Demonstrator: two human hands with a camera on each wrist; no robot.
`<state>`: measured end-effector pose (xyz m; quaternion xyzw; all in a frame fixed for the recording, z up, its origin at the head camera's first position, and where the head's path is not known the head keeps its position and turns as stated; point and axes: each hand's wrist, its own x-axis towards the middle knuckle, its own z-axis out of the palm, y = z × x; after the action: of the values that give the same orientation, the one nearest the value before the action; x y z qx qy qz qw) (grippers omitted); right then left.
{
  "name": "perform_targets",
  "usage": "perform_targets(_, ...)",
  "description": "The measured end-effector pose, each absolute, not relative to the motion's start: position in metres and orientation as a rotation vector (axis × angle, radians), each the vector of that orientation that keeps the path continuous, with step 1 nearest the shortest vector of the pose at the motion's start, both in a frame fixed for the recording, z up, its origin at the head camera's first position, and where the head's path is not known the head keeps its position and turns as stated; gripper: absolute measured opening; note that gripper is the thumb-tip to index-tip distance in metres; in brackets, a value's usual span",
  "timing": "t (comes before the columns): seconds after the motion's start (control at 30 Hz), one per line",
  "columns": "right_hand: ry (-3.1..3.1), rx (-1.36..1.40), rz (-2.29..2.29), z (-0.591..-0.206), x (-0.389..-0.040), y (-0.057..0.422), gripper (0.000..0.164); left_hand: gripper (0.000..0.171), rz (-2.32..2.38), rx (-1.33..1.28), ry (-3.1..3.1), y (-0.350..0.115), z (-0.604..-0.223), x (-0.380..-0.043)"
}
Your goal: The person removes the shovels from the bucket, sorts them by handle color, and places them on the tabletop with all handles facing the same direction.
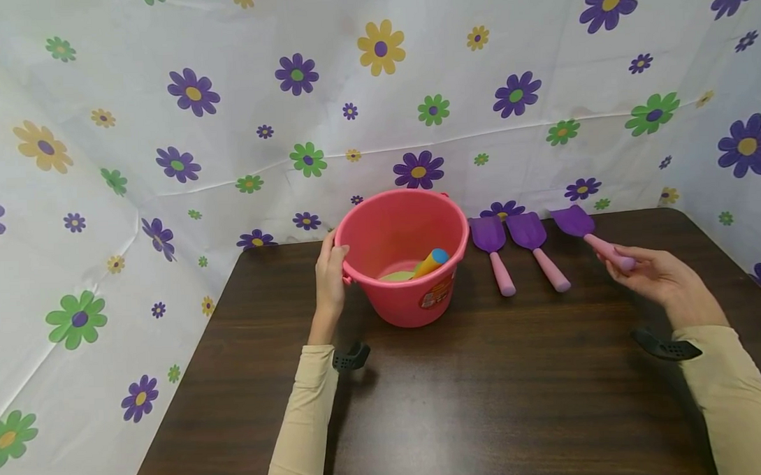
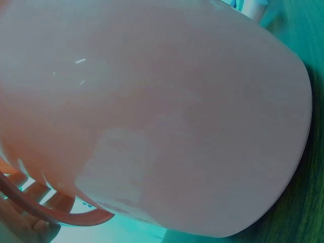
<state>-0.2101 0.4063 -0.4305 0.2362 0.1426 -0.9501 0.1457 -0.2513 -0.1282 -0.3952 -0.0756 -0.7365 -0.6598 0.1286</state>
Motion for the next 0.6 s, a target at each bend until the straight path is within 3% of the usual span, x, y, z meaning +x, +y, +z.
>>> perform_targets(0.6, 0.625, 0.681, -2.669, -0.4351, -0.2064, 0.4045, 0.027, 0.053, -1.923, -0.223, -2.144, -0.1285, -0.3960, -0.2510)
